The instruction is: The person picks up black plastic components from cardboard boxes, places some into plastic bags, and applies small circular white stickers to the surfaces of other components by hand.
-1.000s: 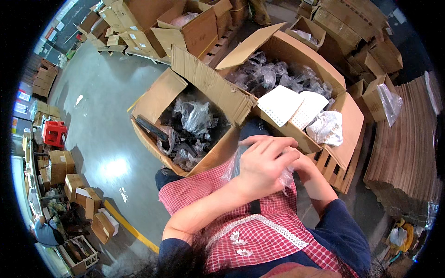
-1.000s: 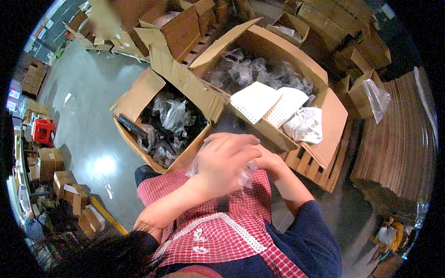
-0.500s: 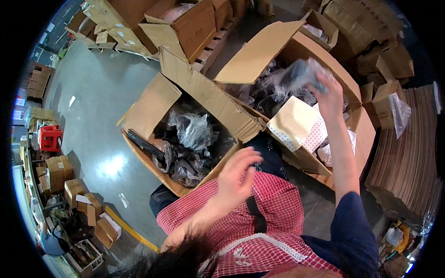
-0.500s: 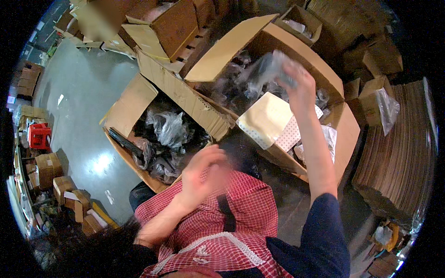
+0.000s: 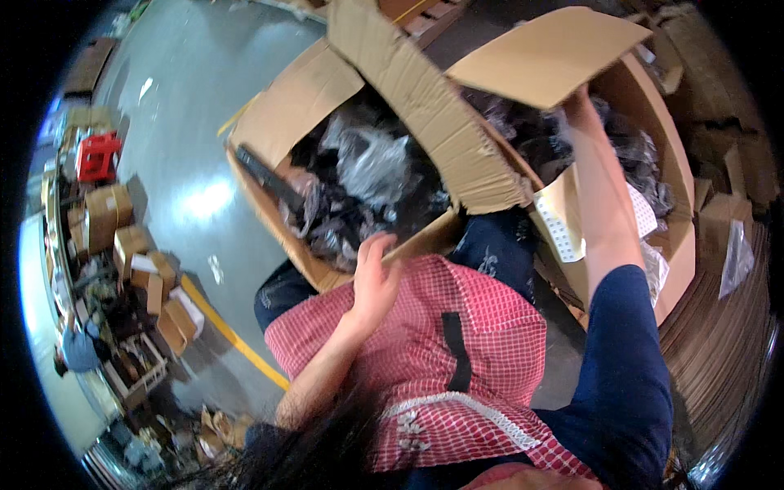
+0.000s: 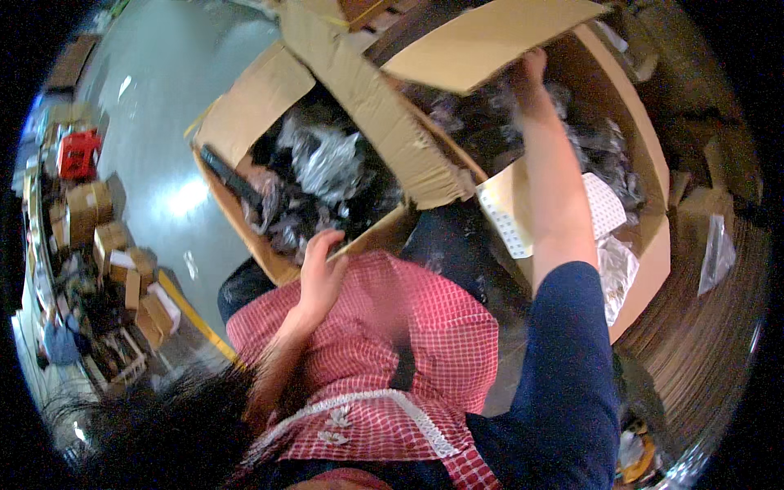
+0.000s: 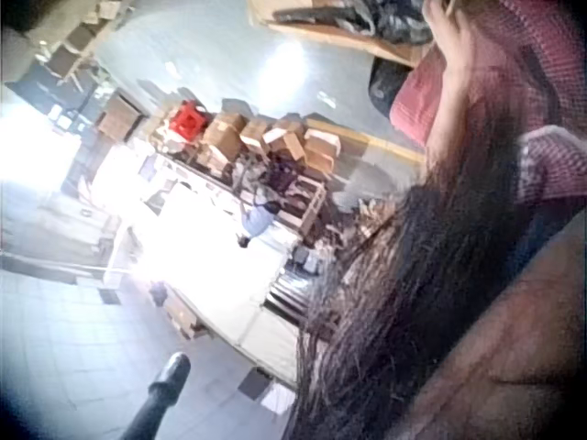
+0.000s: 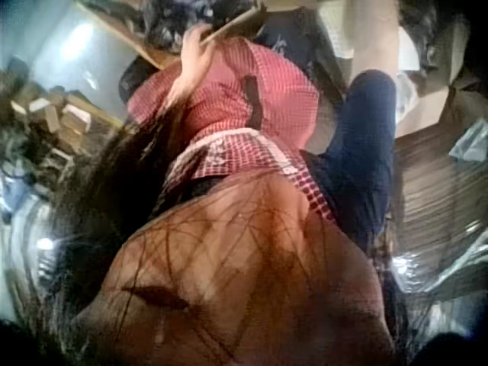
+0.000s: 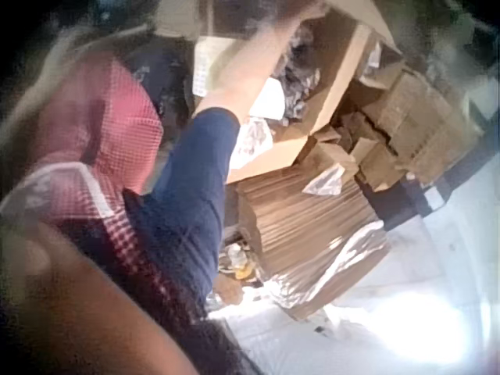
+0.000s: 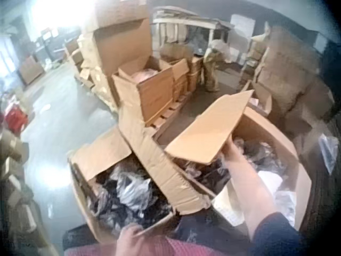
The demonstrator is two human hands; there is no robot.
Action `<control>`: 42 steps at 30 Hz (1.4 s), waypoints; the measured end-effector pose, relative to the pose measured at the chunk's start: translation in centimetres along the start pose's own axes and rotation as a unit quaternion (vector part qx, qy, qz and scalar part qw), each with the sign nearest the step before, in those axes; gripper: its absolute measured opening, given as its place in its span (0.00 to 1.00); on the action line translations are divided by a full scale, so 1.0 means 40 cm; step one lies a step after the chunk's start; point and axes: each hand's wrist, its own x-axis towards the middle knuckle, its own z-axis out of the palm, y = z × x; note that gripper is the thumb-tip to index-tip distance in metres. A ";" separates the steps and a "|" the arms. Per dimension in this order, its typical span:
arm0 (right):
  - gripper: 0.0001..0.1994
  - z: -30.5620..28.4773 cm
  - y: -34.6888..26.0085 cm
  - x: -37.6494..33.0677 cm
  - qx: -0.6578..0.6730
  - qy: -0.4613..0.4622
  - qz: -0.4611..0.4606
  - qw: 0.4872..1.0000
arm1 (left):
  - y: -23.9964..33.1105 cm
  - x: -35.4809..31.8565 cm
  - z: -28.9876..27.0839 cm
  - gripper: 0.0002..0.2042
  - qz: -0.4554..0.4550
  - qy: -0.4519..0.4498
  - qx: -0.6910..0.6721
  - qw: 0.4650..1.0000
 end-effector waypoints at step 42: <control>0.12 0.569 0.238 -0.957 -0.687 -0.578 -0.058 0.437 | -0.290 -0.073 -0.117 0.12 -0.194 0.104 -0.091 0.971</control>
